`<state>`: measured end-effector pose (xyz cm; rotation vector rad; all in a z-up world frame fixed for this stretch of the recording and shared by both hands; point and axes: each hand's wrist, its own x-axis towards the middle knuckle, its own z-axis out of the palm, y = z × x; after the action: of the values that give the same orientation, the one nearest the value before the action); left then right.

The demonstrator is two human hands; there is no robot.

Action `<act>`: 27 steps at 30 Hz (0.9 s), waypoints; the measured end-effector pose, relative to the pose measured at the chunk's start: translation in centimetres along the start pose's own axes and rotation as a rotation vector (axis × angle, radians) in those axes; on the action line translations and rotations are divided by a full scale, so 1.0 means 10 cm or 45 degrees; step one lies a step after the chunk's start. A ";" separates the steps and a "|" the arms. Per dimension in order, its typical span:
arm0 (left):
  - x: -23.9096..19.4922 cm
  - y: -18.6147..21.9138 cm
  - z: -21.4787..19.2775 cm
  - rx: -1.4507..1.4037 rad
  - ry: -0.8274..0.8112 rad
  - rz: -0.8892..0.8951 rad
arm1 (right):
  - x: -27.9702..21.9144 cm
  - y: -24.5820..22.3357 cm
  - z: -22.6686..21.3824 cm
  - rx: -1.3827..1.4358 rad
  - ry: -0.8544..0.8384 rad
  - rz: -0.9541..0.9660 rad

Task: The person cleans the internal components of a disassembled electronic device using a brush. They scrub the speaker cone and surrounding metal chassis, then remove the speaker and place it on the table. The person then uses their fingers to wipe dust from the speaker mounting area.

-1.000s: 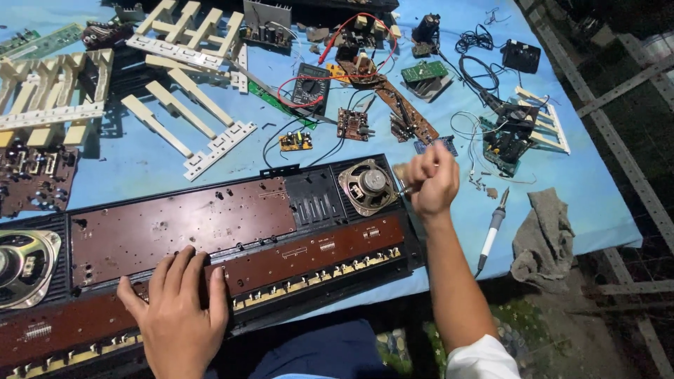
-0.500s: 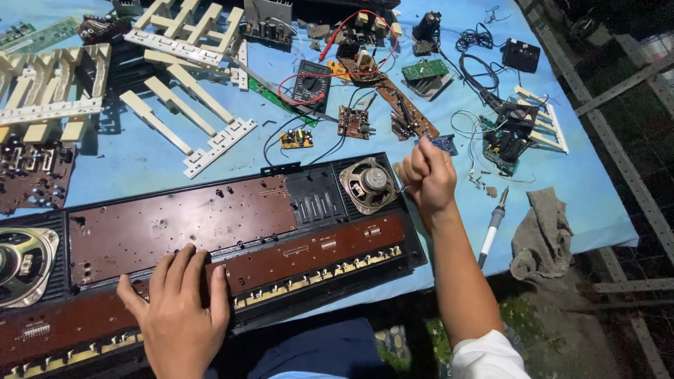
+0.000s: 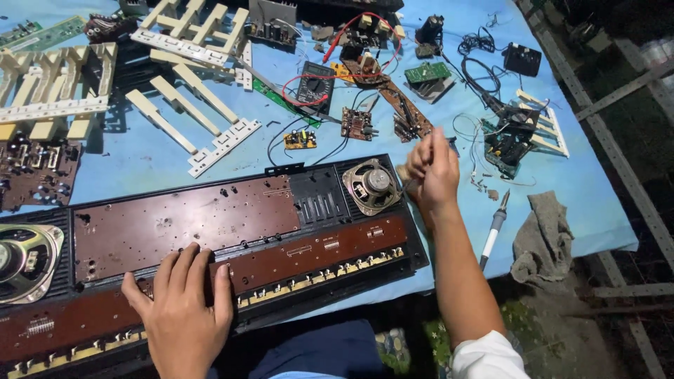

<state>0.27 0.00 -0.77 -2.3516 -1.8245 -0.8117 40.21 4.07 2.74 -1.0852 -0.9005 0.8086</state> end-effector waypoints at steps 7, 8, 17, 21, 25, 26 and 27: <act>-0.01 0.01 -0.01 -0.015 -0.008 -0.008 | -0.08 0.01 -0.11 0.195 -0.137 0.001; -0.01 0.00 0.00 -0.018 -0.012 -0.001 | -0.08 0.00 -0.11 0.194 -0.129 0.000; -0.02 -0.01 0.01 -0.014 -0.040 -0.024 | -0.07 0.01 0.00 0.082 0.308 -0.168; -0.01 0.01 -0.01 -0.006 -0.029 -0.017 | -0.06 -0.05 -0.14 0.213 -0.072 -0.007; -0.01 0.01 -0.02 -0.021 -0.032 -0.032 | 0.02 0.02 -0.10 -0.026 0.054 -0.063; 0.00 0.01 -0.01 -0.021 -0.024 -0.038 | 0.01 0.00 -0.07 -0.027 0.045 -0.067; 0.00 0.00 -0.01 -0.014 -0.014 -0.019 | -0.03 -0.01 -0.03 0.018 0.172 -0.099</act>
<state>0.26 -0.06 -0.65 -2.3568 -1.8485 -0.8139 40.40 3.66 2.74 -1.0727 -0.8170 0.6689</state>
